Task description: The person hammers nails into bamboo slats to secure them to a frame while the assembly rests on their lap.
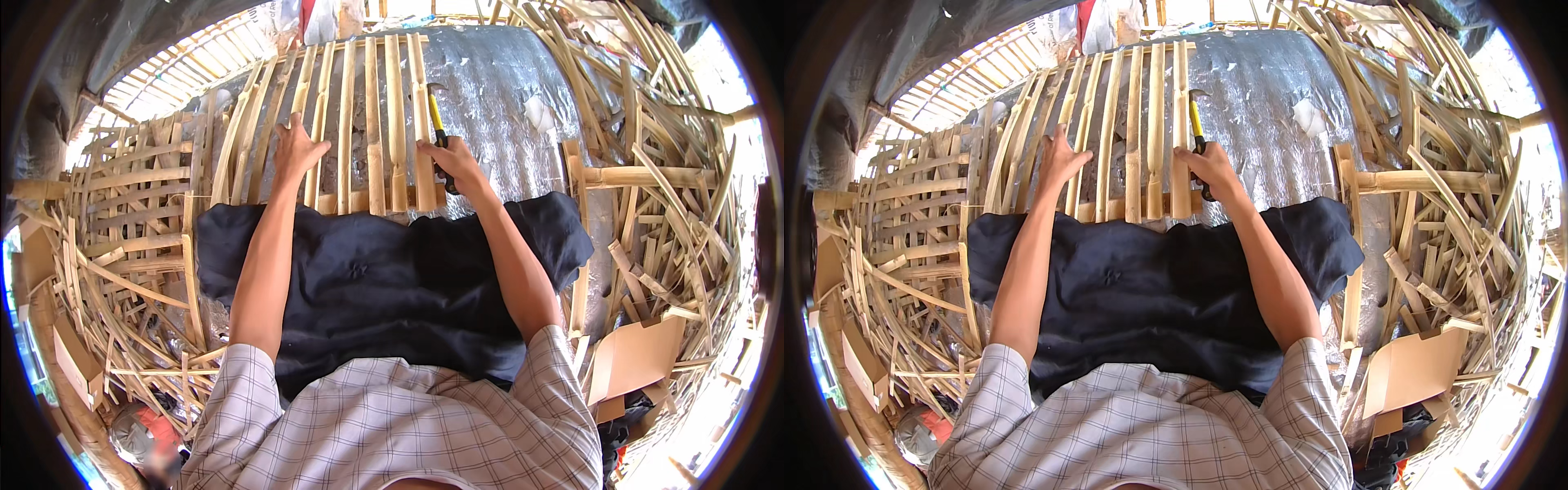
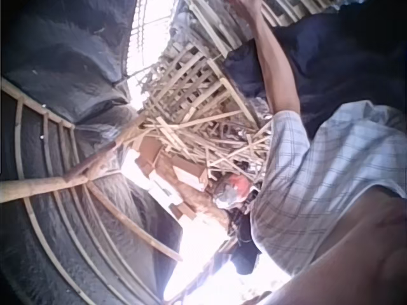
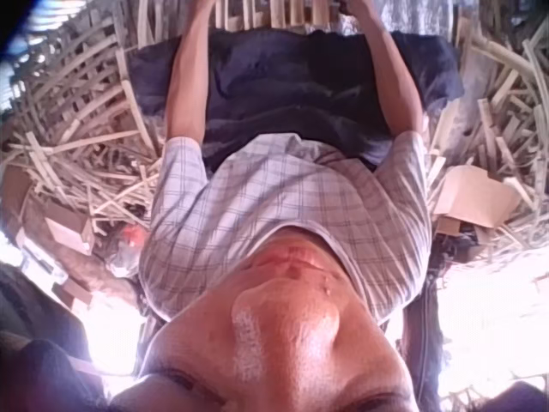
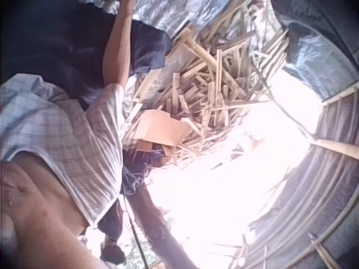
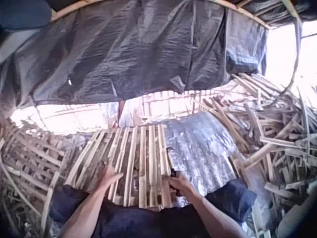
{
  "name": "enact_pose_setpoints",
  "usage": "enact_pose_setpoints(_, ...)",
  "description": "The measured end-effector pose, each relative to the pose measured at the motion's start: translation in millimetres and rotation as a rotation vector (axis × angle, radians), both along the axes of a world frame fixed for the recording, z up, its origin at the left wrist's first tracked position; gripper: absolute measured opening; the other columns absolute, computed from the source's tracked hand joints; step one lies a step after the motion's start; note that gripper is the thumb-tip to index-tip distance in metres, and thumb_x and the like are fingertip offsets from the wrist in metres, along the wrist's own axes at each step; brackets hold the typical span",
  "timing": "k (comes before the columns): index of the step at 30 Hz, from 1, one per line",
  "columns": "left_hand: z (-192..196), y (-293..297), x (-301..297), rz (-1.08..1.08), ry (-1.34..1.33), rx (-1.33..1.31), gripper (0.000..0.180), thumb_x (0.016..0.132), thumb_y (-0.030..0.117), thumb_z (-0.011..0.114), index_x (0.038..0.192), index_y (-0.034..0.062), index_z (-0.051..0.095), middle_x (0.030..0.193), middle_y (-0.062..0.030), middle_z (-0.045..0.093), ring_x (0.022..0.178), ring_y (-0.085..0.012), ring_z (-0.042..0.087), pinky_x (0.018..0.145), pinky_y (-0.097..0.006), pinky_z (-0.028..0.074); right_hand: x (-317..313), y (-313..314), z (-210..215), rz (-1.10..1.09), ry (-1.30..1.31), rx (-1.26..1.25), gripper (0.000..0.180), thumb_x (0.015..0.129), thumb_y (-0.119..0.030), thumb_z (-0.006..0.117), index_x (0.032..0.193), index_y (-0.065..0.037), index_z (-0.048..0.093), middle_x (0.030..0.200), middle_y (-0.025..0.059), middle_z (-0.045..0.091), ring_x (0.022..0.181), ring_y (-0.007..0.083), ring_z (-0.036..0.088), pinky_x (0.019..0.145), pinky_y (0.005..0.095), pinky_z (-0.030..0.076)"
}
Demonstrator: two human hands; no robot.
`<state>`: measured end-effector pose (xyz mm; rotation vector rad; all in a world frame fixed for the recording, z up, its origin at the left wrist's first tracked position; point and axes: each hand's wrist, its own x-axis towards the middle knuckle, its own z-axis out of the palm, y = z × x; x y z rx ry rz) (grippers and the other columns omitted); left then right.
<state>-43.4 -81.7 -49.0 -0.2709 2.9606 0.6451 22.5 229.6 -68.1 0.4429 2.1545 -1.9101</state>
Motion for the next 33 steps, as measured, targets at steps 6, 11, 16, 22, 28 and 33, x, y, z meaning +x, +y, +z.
enact_pose_setpoints(6, 6.4, 1.3, -1.7, 0.007, 0.024, -0.027, 0.100, 0.070, 0.028, 0.090, 0.154, 0.0065, 0.040, 0.151, -0.0350, 0.040, 0.116, -0.0475, 0.066, 0.092, -0.054, 0.059, 0.7, -0.4, 7.1, 0.044, -0.032, -0.074, 0.036, 0.090, -0.032, 0.079, 0.086, 0.001, 0.065, 0.069, 0.0039, 0.060, 0.054, 0.0120, 0.052, 0.048, 0.0306, 0.039)
enact_pose_setpoints(11, 16.8, -1.8, -8.8, -0.047, 0.100, -0.033, 0.097, 0.068, 0.027, 0.093, 0.152, 0.0058, 0.049, 0.143, -0.0364, 0.049, 0.113, -0.0464, 0.068, 0.092, -0.054, 0.060, -1.4, 1.0, 19.0, 0.026, -0.079, -0.112, 0.036, 0.089, -0.030, 0.081, 0.088, 0.002, 0.065, 0.071, 0.0057, 0.062, 0.055, 0.0138, 0.054, 0.051, 0.0308, 0.042)
enact_pose_setpoints(16, 25.3, -6.6, -13.7, -0.104, 0.136, -0.002, 0.095, 0.066, 0.029, 0.094, 0.148, 0.0039, 0.054, 0.141, -0.0376, 0.052, 0.113, -0.0458, 0.068, 0.092, -0.052, 0.058, 1.6, -6.6, 23.8, -0.049, -0.058, -0.118, 0.030, 0.091, -0.023, 0.078, 0.085, 0.004, 0.066, 0.068, 0.0068, 0.063, 0.051, 0.0136, 0.052, 0.047, 0.0321, 0.039)
enact_pose_setpoints(22, 37.1, -18.2, -15.1, -0.050, 0.119, -0.054, 0.094, 0.065, 0.029, 0.092, 0.149, 0.0104, 0.055, 0.140, -0.0298, 0.057, 0.123, -0.0407, 0.065, 0.101, -0.051, 0.053, 7.2, -20.0, 21.6, 0.048, -0.076, -0.124, 0.045, 0.089, -0.034, 0.083, 0.101, 0.003, 0.058, 0.079, 0.0042, 0.061, 0.062, 0.0108, 0.052, 0.056, 0.0276, 0.042)
enact_pose_setpoints(28, 27.2, -33.2, -18.0, -0.001, 0.086, -0.029, 0.095, 0.064, 0.029, 0.092, 0.150, 0.0114, 0.056, 0.141, -0.0278, 0.058, 0.124, -0.0396, 0.064, 0.101, -0.050, 0.053, 7.4, -28.7, 22.9, 0.095, 0.000, -0.028, 0.044, 0.089, -0.035, 0.082, 0.098, 0.003, 0.061, 0.080, 0.0048, 0.062, 0.064, 0.0103, 0.056, 0.054, 0.0285, 0.043)
enact_pose_setpoints(33, 16.3, -53.0, -18.6, 0.033, 0.127, -0.016, 0.092, 0.063, 0.029, 0.091, 0.147, 0.0122, 0.059, 0.139, -0.0277, 0.060, 0.124, -0.0391, 0.064, 0.103, -0.048, 0.052, 3.2, -31.6, 19.2, 0.110, -0.037, -0.199, 0.030, 0.090, -0.023, 0.081, 0.091, 0.005, 0.069, 0.077, 0.0055, 0.068, 0.063, 0.0121, 0.061, 0.055, 0.0294, 0.045)
